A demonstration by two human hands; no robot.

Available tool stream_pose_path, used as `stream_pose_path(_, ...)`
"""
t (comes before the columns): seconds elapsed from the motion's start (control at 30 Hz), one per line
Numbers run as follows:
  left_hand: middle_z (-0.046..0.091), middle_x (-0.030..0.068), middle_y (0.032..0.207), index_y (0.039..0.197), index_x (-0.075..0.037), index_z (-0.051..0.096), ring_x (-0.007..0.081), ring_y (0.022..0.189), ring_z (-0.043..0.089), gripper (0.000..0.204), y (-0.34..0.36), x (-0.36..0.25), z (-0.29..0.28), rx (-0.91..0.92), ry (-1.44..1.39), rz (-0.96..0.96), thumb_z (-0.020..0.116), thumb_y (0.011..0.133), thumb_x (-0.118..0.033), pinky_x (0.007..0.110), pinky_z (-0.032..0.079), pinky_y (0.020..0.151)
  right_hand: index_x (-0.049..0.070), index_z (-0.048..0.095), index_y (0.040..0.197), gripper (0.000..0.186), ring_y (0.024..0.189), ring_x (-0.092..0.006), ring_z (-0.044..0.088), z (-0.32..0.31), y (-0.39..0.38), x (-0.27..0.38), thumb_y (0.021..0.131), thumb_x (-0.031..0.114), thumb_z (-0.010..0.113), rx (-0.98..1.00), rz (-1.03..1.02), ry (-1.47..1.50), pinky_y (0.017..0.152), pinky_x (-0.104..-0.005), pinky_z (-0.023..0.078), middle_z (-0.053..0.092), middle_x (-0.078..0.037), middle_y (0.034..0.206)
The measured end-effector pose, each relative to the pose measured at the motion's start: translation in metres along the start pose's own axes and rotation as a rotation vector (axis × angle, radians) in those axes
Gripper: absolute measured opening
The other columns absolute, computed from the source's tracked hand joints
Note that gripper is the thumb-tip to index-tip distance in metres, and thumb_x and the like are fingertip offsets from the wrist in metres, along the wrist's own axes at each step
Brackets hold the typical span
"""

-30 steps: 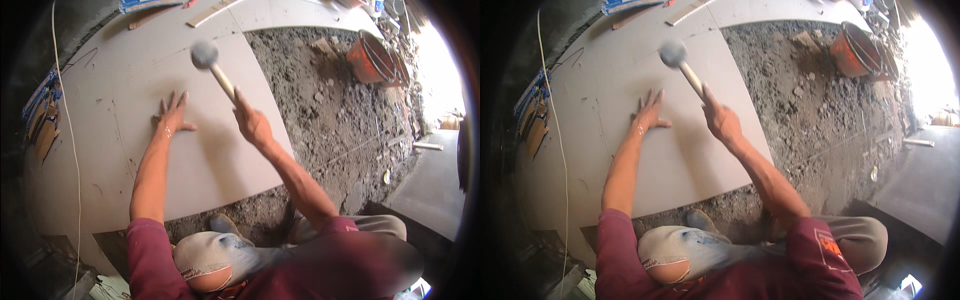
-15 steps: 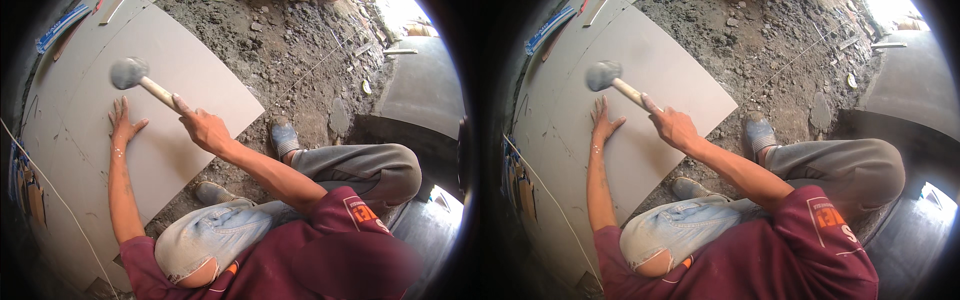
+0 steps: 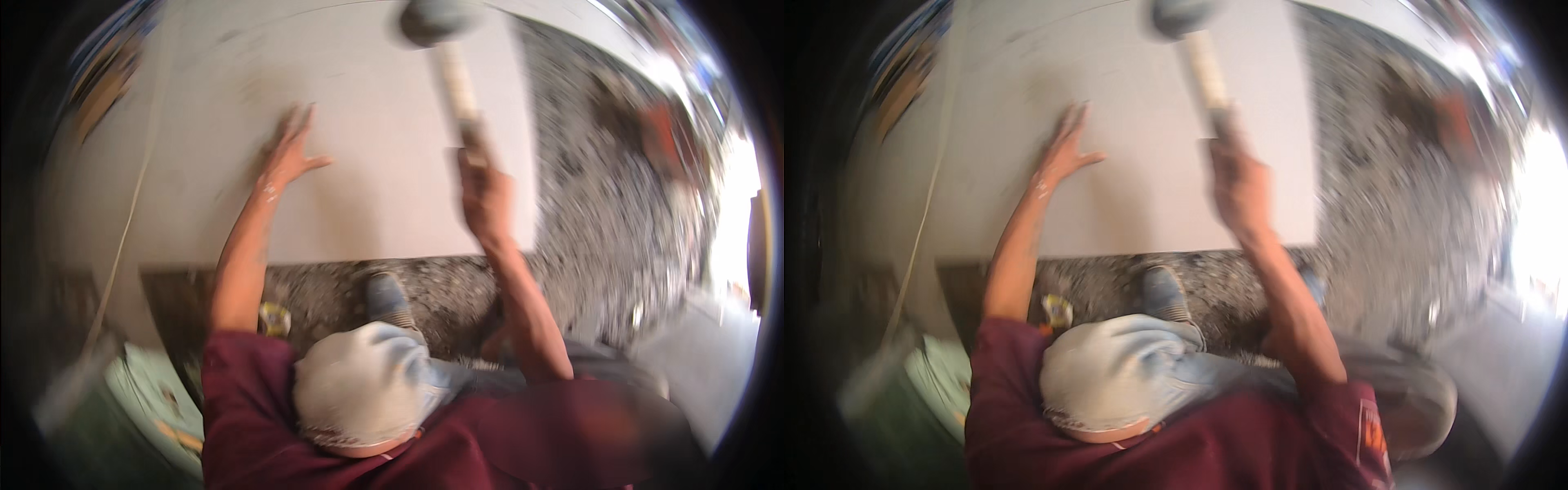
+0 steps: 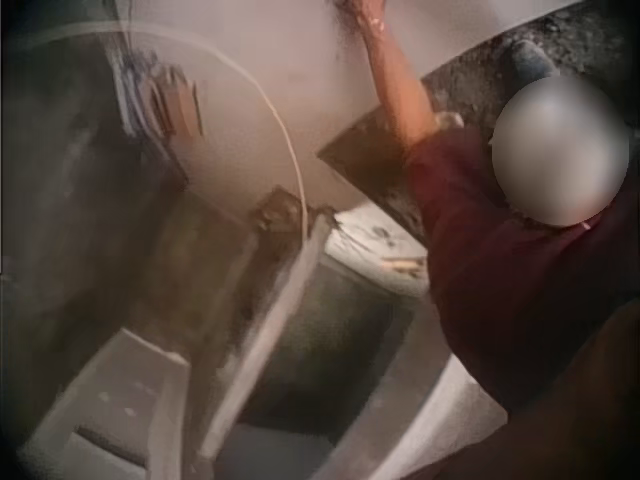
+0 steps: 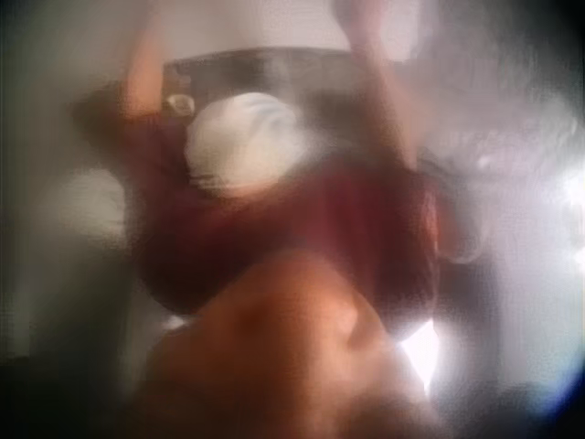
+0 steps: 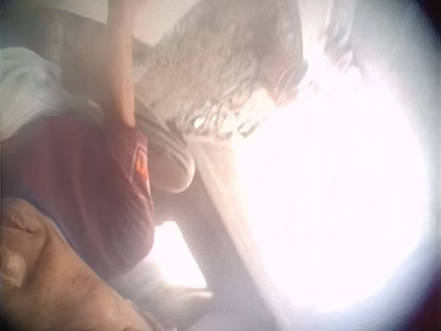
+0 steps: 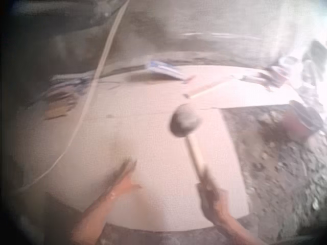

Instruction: The person places large floor tiles onto a prepared subfloor, aligns them with a string line, and taps them into place with a rubber mallet. The person also wipes tile surfaces with a cloth and briefly uses a utility knife.

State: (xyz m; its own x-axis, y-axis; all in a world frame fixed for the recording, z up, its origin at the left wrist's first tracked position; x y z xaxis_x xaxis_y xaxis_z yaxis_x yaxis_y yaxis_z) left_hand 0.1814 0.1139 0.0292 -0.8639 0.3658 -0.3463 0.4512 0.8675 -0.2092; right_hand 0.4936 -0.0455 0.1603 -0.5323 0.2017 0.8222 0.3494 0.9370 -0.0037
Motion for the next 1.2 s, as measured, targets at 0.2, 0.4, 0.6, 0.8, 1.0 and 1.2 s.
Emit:
stream_pose_path(0.2,0.007,0.0062,0.169,0.160,-0.032,0.014,0.0327,0.154,0.008,0.116,-0.130,0.127,-0.025,0.193,0.112,-0.182,0.085,0.070,-0.050,0.065,0.025,0.118,0.003,0.012,0.159,0.069,0.051,-0.0071,0.052,0.004,-0.004,0.094,0.107,0.030,0.048,-0.046,-0.275,0.311,0.044,-0.0242,0.042,0.055,0.000,0.065)
stream_pose_path(0.4,0.006,0.0020,0.169,0.160,-0.032,0.014,0.0333,0.155,0.002,0.122,-0.148,0.141,-0.013,0.161,0.038,-0.193,0.087,0.064,-0.052,0.074,0.024,0.115,0.010,0.016,0.160,0.068,0.059,-0.0156,0.063,0.084,-0.033,0.040,0.104,0.029,0.050,0.096,-0.213,-0.078,0.050,-0.0310,0.050,0.068,-0.012,0.079)
stream_pose_path(0.6,0.000,-0.0003,0.169,0.160,-0.034,0.009,0.0354,0.154,-0.002,0.130,-0.146,0.140,-0.011,0.170,0.022,-0.231,0.090,0.060,-0.052,0.080,0.021,0.111,0.022,0.028,0.160,0.063,0.062,-0.0153,0.064,0.104,-0.025,0.048,0.103,0.017,0.054,0.272,-0.335,-0.079,0.055,-0.0307,0.051,0.071,-0.017,0.088)
stream_pose_path(0.8,-0.003,-0.0015,0.169,0.160,-0.035,0.005,0.0361,0.154,-0.003,0.134,-0.139,0.139,-0.003,0.242,0.041,-0.323,0.092,0.059,-0.046,0.088,0.020,0.103,0.013,0.021,0.161,0.070,0.065,-0.0171,0.065,0.114,-0.043,0.055,0.101,0.010,0.057,0.163,-0.343,-0.145,0.052,-0.0328,0.051,0.069,-0.014,0.083)
stream_pose_path(1.0,-0.007,-0.0030,0.169,0.160,-0.036,0.002,0.0362,0.154,-0.004,0.136,-0.135,0.133,-0.012,0.164,0.016,-0.279,0.093,0.058,-0.043,0.088,0.020,0.103,0.014,0.031,0.158,0.060,0.059,-0.0156,0.061,0.128,-0.038,0.050,0.102,0.010,0.054,0.311,-0.433,-0.061,0.048,-0.0344,0.048,0.069,-0.017,0.083)
stream_pose_path(1.2,-0.006,-0.0028,0.169,0.160,-0.036,0.001,0.0366,0.154,-0.004,0.138,-0.135,0.128,-0.011,0.270,0.090,-0.381,0.094,0.058,-0.039,0.077,0.023,0.113,0.015,0.030,0.159,0.064,0.061,-0.0181,0.062,0.118,-0.040,0.059,0.100,0.008,0.056,0.237,-0.429,-0.063,0.053,-0.0352,0.050,0.070,-0.021,0.086)
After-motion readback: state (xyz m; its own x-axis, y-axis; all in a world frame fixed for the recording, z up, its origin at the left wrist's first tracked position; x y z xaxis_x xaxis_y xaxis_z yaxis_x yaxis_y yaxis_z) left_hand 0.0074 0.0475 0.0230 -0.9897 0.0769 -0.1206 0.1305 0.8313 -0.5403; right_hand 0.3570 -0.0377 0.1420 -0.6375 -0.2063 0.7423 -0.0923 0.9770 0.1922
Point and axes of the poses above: each hand's wrist, its own y-axis towards the middle knuckle, its own z-axis out of the palm, x = y × z, the point moved 5 cm from there along y, towards the middle knuckle
